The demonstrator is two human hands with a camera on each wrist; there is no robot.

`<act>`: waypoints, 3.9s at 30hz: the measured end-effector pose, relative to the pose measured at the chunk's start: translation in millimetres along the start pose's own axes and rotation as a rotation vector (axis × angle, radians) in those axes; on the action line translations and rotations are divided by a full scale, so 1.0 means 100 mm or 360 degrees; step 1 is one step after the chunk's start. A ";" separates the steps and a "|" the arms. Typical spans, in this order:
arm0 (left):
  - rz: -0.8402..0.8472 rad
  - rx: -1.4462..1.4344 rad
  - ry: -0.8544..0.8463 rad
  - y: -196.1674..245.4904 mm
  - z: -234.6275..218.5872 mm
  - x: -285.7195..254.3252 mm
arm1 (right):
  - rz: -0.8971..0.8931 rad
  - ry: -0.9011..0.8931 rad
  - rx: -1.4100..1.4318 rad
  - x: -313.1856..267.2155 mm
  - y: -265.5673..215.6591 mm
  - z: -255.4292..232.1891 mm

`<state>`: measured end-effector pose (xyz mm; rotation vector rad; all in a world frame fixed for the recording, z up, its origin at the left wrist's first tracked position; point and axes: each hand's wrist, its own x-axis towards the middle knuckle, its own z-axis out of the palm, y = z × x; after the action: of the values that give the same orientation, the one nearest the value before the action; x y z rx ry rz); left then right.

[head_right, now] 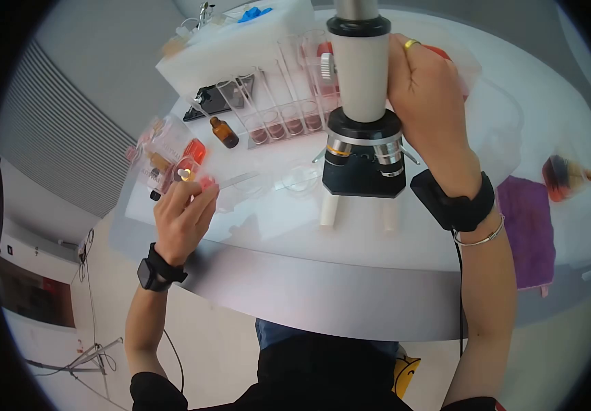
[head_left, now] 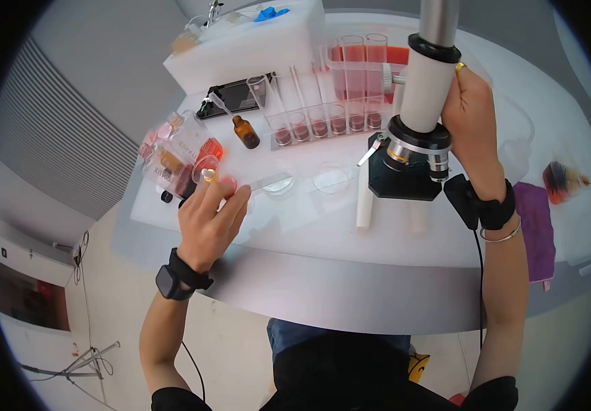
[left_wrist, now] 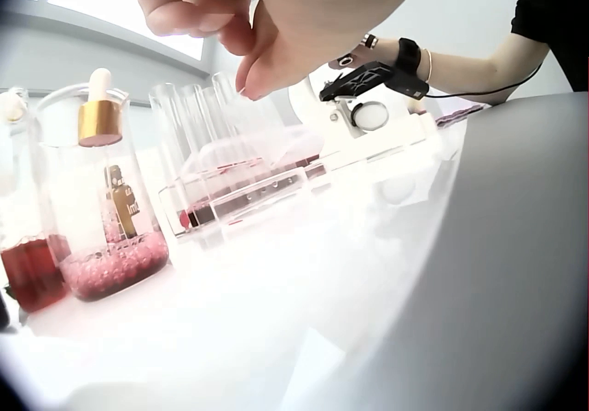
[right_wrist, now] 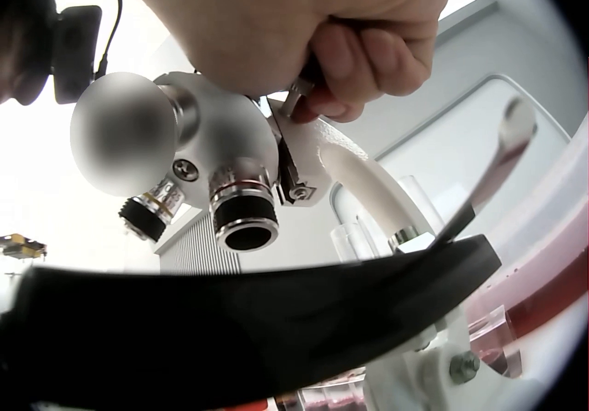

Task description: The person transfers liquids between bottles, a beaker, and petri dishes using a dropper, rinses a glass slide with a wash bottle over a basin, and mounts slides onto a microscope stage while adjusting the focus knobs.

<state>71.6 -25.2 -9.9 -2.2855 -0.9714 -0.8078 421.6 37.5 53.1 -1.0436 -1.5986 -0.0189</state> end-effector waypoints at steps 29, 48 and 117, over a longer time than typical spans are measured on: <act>-0.0086 -0.0205 -0.0601 0.46 0.42 0.47 | 0.0033 0.0040 0.0093 0.01 0.04 0.03; 0.0114 -0.0265 0.0207 0.82 0.27 0.87 | 0.0064 -0.0016 0.0136 0.00 -0.02 -0.01; -0.1053 -0.2251 -0.0230 0.58 0.50 1.81 | 0.0393 -0.0316 0.0482 0.02 -0.01 -0.42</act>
<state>233.5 54.0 67.4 -3.1428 -1.5440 -2.1484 454.0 16.2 68.8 -1.0191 -1.5769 0.4928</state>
